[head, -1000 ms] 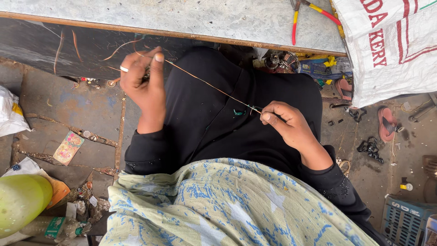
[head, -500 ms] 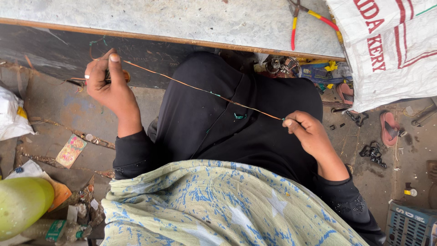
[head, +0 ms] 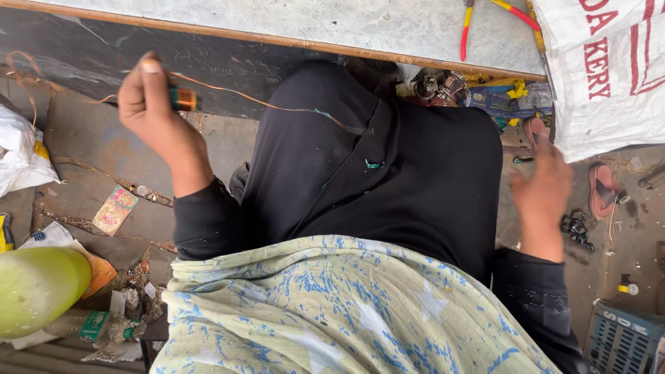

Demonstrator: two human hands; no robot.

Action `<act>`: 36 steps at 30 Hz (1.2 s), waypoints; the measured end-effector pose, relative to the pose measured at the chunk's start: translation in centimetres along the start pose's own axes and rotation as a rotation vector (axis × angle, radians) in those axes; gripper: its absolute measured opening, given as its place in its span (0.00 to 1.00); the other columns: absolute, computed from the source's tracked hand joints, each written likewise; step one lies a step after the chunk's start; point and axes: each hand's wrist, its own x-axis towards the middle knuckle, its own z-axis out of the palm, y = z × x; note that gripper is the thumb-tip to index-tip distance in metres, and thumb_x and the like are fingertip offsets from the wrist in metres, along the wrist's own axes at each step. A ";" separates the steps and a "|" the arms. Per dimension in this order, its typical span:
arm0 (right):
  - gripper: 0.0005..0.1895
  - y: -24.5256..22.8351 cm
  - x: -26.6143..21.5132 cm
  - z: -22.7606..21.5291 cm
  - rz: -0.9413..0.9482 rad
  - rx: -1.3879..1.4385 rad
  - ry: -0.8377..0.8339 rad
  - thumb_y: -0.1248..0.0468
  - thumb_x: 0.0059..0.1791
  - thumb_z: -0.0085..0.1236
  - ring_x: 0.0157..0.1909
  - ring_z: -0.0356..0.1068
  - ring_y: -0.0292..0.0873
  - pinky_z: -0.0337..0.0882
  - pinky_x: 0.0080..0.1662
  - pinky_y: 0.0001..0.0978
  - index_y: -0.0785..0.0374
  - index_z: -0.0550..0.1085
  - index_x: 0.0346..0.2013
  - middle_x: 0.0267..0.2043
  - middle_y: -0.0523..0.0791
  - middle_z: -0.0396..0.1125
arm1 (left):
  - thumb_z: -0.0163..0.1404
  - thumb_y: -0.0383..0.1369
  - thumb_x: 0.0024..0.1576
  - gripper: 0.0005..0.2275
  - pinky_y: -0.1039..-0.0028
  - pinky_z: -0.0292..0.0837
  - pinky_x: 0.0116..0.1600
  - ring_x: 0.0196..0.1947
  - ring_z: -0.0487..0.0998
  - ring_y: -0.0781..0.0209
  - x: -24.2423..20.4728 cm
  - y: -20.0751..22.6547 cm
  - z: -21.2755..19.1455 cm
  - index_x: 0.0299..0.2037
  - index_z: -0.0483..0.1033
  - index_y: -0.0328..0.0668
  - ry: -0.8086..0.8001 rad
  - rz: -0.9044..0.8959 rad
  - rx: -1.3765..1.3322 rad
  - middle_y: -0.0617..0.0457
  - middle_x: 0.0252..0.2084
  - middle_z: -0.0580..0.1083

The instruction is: The person sits on the floor and uses pliers to strip and cut wires on a small electronic component. They then wrap the wires around a cylindrical part and secure them with tape.

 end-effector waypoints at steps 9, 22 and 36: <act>0.23 -16.3 5.4 3.2 -0.451 0.560 -0.235 0.68 0.48 0.61 0.62 0.69 0.55 0.68 0.61 0.43 0.65 0.72 0.59 0.62 0.54 0.68 | 0.58 0.28 0.63 0.06 0.73 0.73 0.58 0.48 0.80 0.63 -4.4 4.9 5.8 0.35 0.80 0.33 -0.321 -0.160 -0.060 0.49 0.40 0.80; 0.18 -20.1 9.5 -5.4 -0.170 1.480 -0.767 0.62 0.56 0.50 0.47 0.76 0.44 0.74 0.53 0.36 0.73 0.71 0.56 0.44 0.52 0.75 | 0.60 0.27 0.58 0.05 0.79 0.73 0.44 0.39 0.77 0.68 -10.8 4.3 11.5 0.42 0.84 0.37 -0.906 -0.189 -0.054 0.53 0.37 0.79; 0.10 -13.1 5.3 -1.5 0.153 1.391 -0.611 0.67 0.55 0.52 0.25 0.60 0.35 0.64 0.32 0.29 0.74 0.77 0.41 0.20 0.42 0.61 | 0.60 0.32 0.58 0.09 0.75 0.72 0.44 0.37 0.76 0.65 -7.0 1.7 8.3 0.42 0.82 0.33 -0.400 -0.785 -0.433 0.53 0.34 0.78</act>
